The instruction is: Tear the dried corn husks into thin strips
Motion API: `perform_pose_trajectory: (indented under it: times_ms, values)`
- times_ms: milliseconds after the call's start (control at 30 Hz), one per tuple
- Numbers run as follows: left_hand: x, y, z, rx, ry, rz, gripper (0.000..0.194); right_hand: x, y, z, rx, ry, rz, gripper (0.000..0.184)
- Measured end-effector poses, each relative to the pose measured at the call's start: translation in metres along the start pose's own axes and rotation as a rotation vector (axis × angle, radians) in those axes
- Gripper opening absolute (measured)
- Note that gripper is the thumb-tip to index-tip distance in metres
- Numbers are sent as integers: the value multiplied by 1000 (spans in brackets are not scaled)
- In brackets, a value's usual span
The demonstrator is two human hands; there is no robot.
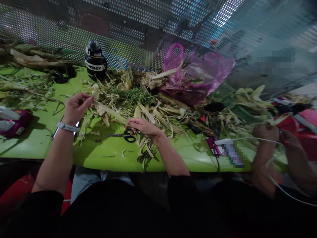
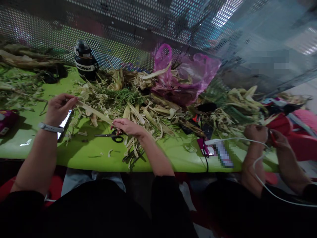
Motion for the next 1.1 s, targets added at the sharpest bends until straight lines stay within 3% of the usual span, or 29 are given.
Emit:
perform_pose_trajectory:
  times_ms: [100, 167, 233, 333, 400, 533, 767, 967, 1100]
  values:
    - [1, 5, -2, -338, 127, -84, 37, 9, 2, -6, 143, -82, -191, 35]
    - [-2, 25, 2, -559, 101, -53, 41, 15, 4, -11, 228, -146, -297, 34]
    - [-12, 58, 10, -616, -56, 30, 31, 20, 4, -18, 308, -196, -398, 35]
    - [-39, 127, 23, -551, -329, 451, 36, 27, 4, -31, 350, -190, -501, 35]
    - [-52, 145, 26, -521, -299, 419, 34, 31, 5, -40, 308, -141, -528, 34]
    - [-58, 150, 31, -456, -269, 338, 29, 35, 9, -49, 189, -43, -536, 31]
    - [-58, 151, 35, -876, -530, 278, 21, 38, 22, -40, 354, -94, -436, 34]
    - [-55, 151, 34, -1013, -465, 287, 21, 39, 38, -31, 645, -132, -329, 38]
    - [-52, 149, 31, -1019, -401, 328, 24, 41, 44, -30, 663, -130, -274, 32]
Point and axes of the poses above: each hand's wrist, its own x-axis towards the middle knuckle, its own y-axis out of the palm, z = x × y, the point moved 6 cm from there along x, towards the middle knuckle, and after that the axes turned 15 degrees about z, right-handed, at the moved point
